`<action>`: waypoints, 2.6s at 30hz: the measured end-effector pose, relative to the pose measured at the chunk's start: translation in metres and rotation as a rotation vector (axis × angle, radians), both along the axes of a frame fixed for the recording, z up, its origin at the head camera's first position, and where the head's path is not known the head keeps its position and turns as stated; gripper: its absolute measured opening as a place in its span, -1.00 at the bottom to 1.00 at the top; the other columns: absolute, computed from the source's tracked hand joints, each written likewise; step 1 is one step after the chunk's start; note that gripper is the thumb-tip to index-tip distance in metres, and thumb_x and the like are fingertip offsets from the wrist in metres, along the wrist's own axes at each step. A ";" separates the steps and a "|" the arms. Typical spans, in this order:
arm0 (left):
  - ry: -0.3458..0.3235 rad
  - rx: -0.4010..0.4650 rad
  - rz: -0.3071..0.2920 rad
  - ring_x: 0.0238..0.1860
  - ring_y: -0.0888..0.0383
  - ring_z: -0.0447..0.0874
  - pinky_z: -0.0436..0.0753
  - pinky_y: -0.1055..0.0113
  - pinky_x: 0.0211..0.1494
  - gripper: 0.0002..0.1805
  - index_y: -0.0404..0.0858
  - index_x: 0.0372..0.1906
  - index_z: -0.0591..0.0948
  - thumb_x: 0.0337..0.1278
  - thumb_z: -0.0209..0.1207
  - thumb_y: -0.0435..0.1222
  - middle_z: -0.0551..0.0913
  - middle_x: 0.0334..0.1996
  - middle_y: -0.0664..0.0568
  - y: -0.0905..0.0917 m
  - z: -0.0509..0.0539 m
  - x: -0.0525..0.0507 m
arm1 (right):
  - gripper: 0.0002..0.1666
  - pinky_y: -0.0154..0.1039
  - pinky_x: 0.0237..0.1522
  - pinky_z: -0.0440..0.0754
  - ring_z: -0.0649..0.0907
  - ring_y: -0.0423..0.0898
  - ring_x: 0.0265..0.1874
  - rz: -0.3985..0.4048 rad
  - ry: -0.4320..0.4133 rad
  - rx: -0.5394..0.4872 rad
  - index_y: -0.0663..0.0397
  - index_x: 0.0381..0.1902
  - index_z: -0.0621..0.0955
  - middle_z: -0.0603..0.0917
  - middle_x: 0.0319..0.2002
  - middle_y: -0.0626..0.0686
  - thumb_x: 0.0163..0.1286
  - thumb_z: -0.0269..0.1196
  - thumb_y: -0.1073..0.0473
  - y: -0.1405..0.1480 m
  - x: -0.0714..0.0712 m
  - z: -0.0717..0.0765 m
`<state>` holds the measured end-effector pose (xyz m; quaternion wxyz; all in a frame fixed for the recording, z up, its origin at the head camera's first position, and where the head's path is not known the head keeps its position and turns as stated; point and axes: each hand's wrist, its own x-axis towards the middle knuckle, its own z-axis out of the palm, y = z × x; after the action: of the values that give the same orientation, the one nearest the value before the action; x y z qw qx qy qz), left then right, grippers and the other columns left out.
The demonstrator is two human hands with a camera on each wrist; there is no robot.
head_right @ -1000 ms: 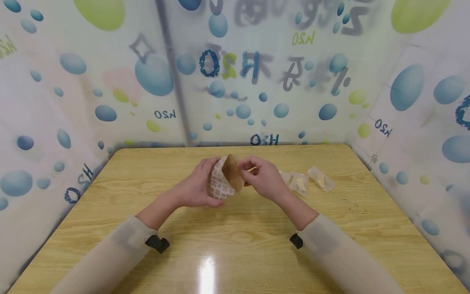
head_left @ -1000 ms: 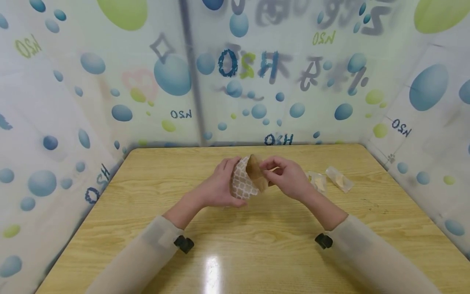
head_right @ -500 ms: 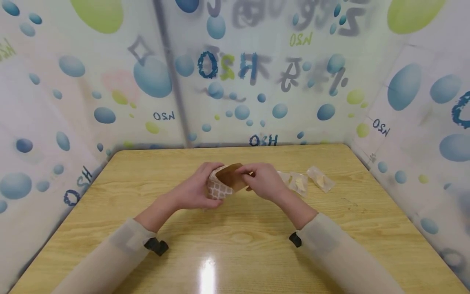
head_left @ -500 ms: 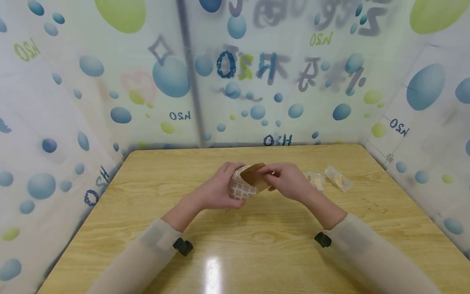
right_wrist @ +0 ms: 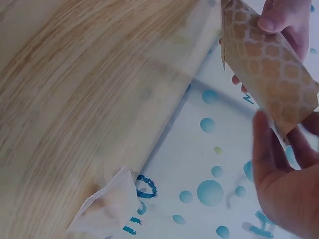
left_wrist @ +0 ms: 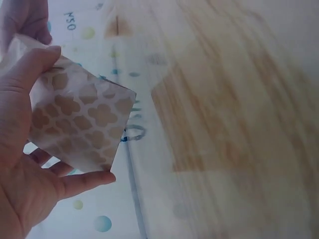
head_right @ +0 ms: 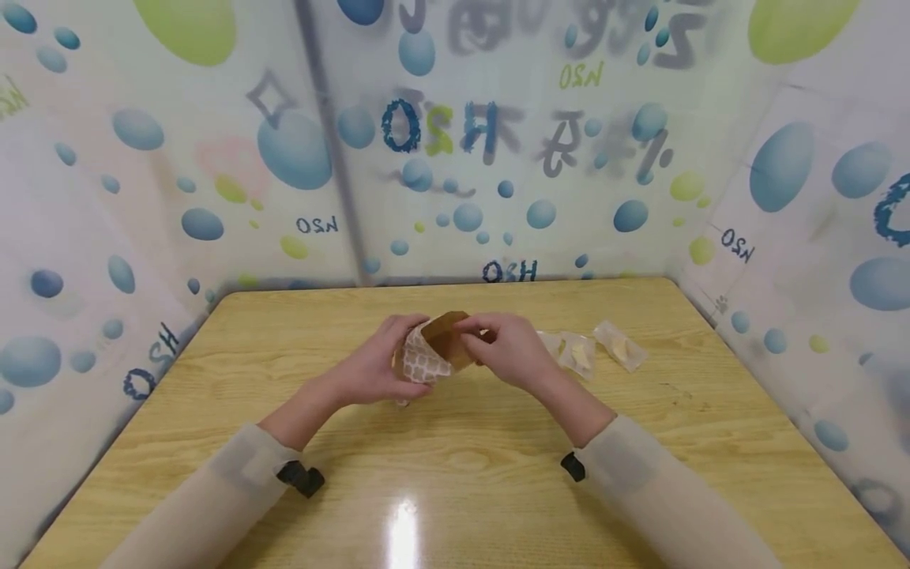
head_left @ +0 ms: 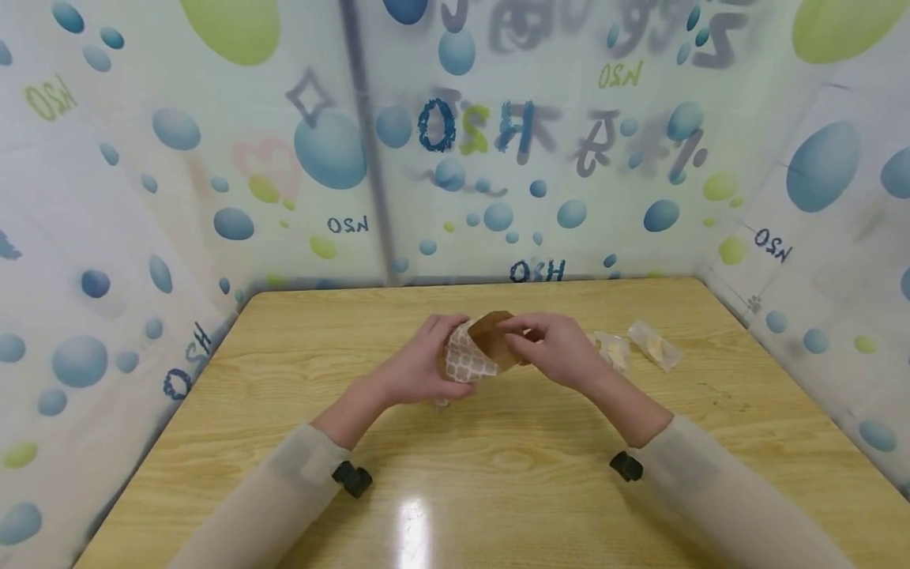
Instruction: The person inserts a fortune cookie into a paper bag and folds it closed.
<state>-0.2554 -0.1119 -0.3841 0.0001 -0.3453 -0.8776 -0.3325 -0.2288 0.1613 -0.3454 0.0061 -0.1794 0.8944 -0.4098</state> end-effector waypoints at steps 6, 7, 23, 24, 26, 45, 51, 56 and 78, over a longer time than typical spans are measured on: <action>0.002 -0.002 0.038 0.34 -0.10 0.49 0.63 -0.09 0.46 0.24 -0.27 0.72 0.17 0.05 0.66 -0.07 0.35 0.47 -0.23 0.003 0.000 0.001 | -0.76 0.34 0.38 0.61 0.44 0.26 0.56 0.102 -0.049 -0.035 -0.20 -0.03 0.88 0.49 0.56 0.14 0.50 0.47 -0.12 -0.001 0.001 -0.002; 0.006 -0.002 0.043 0.33 -0.09 0.49 0.64 -0.08 0.46 0.24 -0.27 0.72 0.17 0.05 0.66 -0.07 0.35 0.46 -0.23 0.003 0.000 0.001 | -0.79 0.43 0.44 0.51 0.35 0.31 0.62 0.116 -0.047 -0.028 -0.19 -0.06 0.89 0.43 0.61 0.18 0.49 0.49 -0.10 -0.001 0.001 -0.002; 0.020 -0.023 -0.005 0.35 -0.11 0.45 0.64 -0.11 0.45 0.22 -0.22 0.68 0.20 -0.03 0.70 -0.15 0.33 0.44 -0.24 0.000 -0.002 0.000 | -0.68 0.03 0.08 0.80 0.77 0.17 0.23 0.016 -0.042 -0.023 0.03 0.24 0.81 0.67 0.43 0.21 0.66 0.29 0.15 0.009 -0.001 0.001; 0.020 -0.022 -0.013 0.34 -0.12 0.45 0.64 -0.11 0.45 0.21 -0.21 0.67 0.21 -0.03 0.70 -0.16 0.33 0.44 -0.25 0.000 -0.002 0.000 | -0.68 -0.08 -0.04 0.80 0.82 0.12 0.11 0.004 -0.041 -0.002 0.04 0.24 0.80 0.73 0.35 0.21 0.66 0.28 0.18 0.010 -0.001 0.001; 0.011 -0.025 -0.021 0.35 -0.12 0.46 0.64 -0.10 0.44 0.23 -0.20 0.69 0.20 -0.03 0.70 -0.18 0.32 0.45 -0.25 -0.001 -0.002 0.001 | -0.67 -0.20 -0.13 0.74 0.83 0.03 0.02 -0.007 -0.044 0.028 0.06 0.25 0.80 0.79 0.27 0.20 0.65 0.28 0.21 0.011 0.000 0.002; -0.044 -0.043 0.035 0.40 -0.17 0.47 0.62 -0.18 0.46 0.25 -0.16 0.75 0.14 0.03 0.67 -0.17 0.27 0.54 -0.29 -0.013 -0.003 0.001 | -0.52 -0.24 -0.02 0.75 0.74 -0.03 0.08 -0.138 -0.072 0.087 0.09 0.42 0.68 0.73 0.32 0.28 0.75 0.20 -0.03 0.156 -0.032 -0.007; -0.037 -0.054 0.019 0.41 -0.16 0.47 0.62 -0.16 0.48 0.25 -0.18 0.75 0.14 0.04 0.67 -0.19 0.27 0.53 -0.28 -0.012 -0.004 -0.001 | -0.49 -0.13 0.01 0.68 0.71 0.16 0.15 -0.168 -0.132 0.279 0.14 0.40 0.68 0.64 0.38 0.37 0.74 0.19 -0.05 0.235 -0.046 -0.025; -0.051 -0.053 0.025 0.42 -0.16 0.46 0.61 -0.17 0.48 0.25 -0.18 0.75 0.14 0.05 0.67 -0.19 0.27 0.54 -0.27 -0.013 -0.005 -0.001 | -0.51 -0.02 0.10 0.64 0.64 0.31 0.26 -0.129 -0.162 0.325 0.10 0.36 0.73 0.64 0.39 0.38 0.70 0.25 -0.08 0.249 -0.051 -0.032; -0.088 -0.054 0.045 0.40 -0.14 0.41 0.59 -0.17 0.47 0.26 -0.15 0.76 0.10 0.07 0.66 -0.12 0.25 0.51 -0.26 -0.014 -0.004 0.002 | -0.26 -0.07 0.07 0.68 0.58 0.34 0.30 -0.182 -0.164 0.289 0.14 0.48 0.61 0.53 0.47 0.40 0.62 0.31 -0.26 0.240 -0.043 -0.033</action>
<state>-0.2533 -0.1254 -0.3885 -0.0407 -0.3105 -0.8930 -0.3233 -0.2717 0.4008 -0.3784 0.0677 -0.0612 0.9530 -0.2889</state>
